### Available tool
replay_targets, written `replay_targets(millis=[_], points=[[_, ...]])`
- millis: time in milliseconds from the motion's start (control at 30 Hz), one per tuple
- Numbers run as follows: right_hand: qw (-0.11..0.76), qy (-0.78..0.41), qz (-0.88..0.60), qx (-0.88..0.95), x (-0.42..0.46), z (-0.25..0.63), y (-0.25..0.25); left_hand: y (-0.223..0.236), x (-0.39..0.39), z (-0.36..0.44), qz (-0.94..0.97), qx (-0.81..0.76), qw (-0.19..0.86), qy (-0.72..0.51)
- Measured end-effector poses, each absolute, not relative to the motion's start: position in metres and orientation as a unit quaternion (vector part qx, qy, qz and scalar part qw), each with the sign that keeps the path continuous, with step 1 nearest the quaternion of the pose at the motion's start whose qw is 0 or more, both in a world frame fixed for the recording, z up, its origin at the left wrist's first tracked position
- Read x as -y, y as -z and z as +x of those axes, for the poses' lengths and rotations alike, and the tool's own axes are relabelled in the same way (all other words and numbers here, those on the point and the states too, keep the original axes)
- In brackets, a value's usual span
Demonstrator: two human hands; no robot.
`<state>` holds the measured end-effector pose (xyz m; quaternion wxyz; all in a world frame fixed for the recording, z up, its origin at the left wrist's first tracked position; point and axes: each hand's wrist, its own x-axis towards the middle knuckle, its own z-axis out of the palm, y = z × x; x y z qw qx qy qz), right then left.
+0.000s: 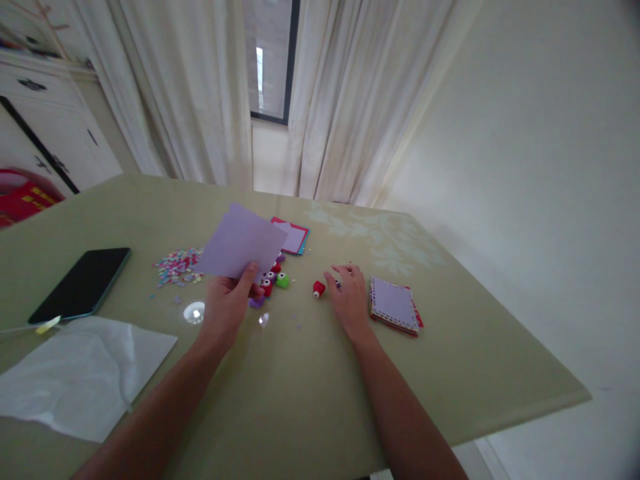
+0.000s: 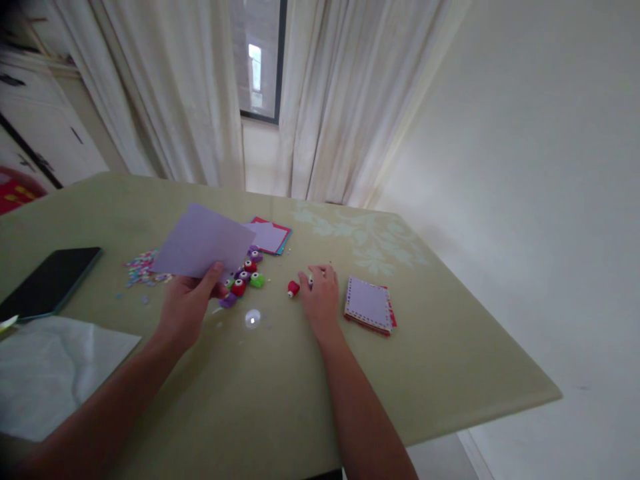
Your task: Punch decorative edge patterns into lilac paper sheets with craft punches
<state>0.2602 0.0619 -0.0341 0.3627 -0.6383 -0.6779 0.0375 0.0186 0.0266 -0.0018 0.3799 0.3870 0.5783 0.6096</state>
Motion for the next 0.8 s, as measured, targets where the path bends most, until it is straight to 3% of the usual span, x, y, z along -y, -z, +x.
replay_targets(millis=[267, 467, 600, 700, 800], points=[[0.191, -0.001, -0.514, 0.836, -0.034, 0.190, 0.033, 0.010, -0.029, 0.024, 0.402, -0.546, 0.421, -0.603], [0.170, -0.037, -0.529, 0.831, -0.028, 0.200, 0.030, 0.009, -0.027, 0.027, 0.427, -0.566, 0.417, -0.569], [0.300, -0.159, -0.525, 0.780, -0.025, 0.207, 0.026, 0.004, -0.022, 0.030, 0.431, -0.577, 0.408, -0.561], [0.443, -0.371, -0.509, 0.638, -0.024, 0.210, 0.024, 0.002, -0.019, 0.032, 0.434, -0.582, 0.400, -0.560], [0.509, -0.585, -0.438, 0.455, -0.023, 0.211, 0.017, 0.002, -0.018, 0.033, 0.433, -0.584, 0.399, -0.559]])
